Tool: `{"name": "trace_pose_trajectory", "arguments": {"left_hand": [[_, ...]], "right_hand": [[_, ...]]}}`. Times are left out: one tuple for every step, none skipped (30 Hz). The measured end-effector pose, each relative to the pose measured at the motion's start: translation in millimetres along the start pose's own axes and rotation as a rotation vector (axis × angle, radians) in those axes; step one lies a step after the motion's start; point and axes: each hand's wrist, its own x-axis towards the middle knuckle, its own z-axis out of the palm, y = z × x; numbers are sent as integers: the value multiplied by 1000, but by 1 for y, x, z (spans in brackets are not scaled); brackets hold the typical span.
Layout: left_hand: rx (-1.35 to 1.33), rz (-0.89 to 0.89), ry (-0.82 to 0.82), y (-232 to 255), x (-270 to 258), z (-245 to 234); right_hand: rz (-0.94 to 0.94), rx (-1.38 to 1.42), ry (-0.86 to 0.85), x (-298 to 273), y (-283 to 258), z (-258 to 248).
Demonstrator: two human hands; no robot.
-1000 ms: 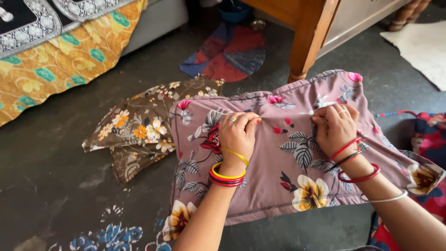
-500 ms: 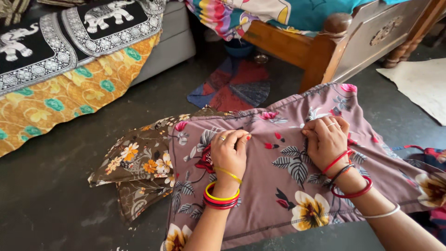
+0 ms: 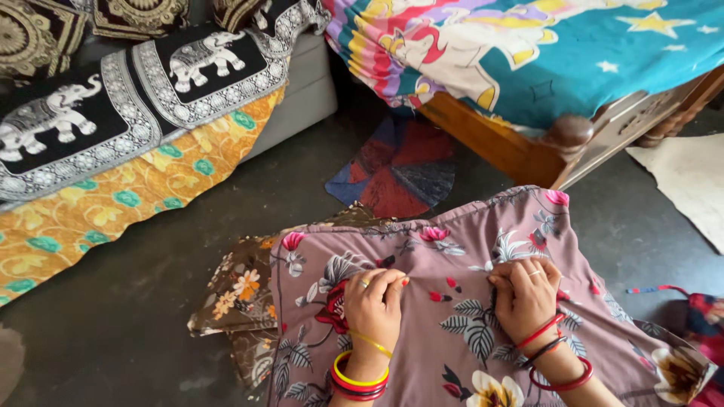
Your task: The person inserts a pillow into a floral-patterned pillowcase on the floor, smoothing and adjusting the fabric by hand. The person then places the finished pillow on a nearby bed.
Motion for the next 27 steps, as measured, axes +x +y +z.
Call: {"name": "trace_pose_trajectory", "arguments": {"left_hand": [[0, -7, 3, 5, 8, -8], [-2, -15, 6, 13, 16, -15], [2, -23, -3, 22, 25, -23], [4, -31, -9, 29, 35, -30], [6, -39, -14, 37, 45, -39], [2, -42, -18, 47, 57, -48], [-1, -46, -22, 57, 68, -57], [-5, -46, -25, 68, 81, -66], [-13, -45, -23, 78, 95, -74], [-19, -47, -25, 90, 106, -84], [-26, -50, -27, 102, 119, -95], [-18, -54, -46, 112, 133, -107], [-11, -59, -65, 122, 147, -118], [-2, -65, -91, 135, 158, -131], [-5, -32, -72, 148, 170, -144], [-9, 8, -51, 159, 188, -155], [-13, 48, -29, 169, 205, -165], [-9, 52, -43, 180, 217, -178], [-6, 56, -56, 189, 231, -189], [-5, 67, -70, 197, 247, -199], [-14, 78, -75, 205, 260, -210], [-25, 84, -83, 213, 269, -220], [-27, 93, -85, 219, 280, -229], [-30, 103, -85, 223, 289, -236], [-34, 112, -85, 228, 295, -242], [-40, 129, -72, 232, 303, -248], [-46, 145, -60, 236, 309, -253]], "right_hand": [[5, -6, -4, 8, -8, -7], [9, -14, -8, 18, -15, -17], [17, -14, -18, 27, -23, -28], [21, -15, -28, 38, -31, -37], [25, -17, -38, 48, -39, -47], [27, -23, -45, 60, -47, -58], [29, -30, -52, 72, -56, -71], [31, -37, -55, 85, -63, -83], [30, -38, -56, 99, -69, -95], [34, -39, -61, 111, -78, -107], [37, -40, -66, 123, -87, -120], [38, -37, -64, 134, -97, -130], [39, -34, -63, 147, -106, -141], [46, -30, -64, 158, -115, -155], [36, -34, -64, 170, -124, -170], [25, -39, -58, 186, -131, -180], [13, -43, -52, 202, -138, -191], [12, -64, -51, 212, -148, -202], [11, -85, -50, 225, -155, -211], [13, -109, -44, 239, -163, -219], [-5, -112, -20, 251, -171, -228], [-21, -118, -2, 260, -179, -237], [-18, -127, -5, 269, -185, -245], [-18, -137, -8, 277, -190, -253], [-16, -135, -5, 282, -196, -260], [-19, -133, 7, 291, -201, -265], [-23, -131, 19, 298, -206, -271]]}}
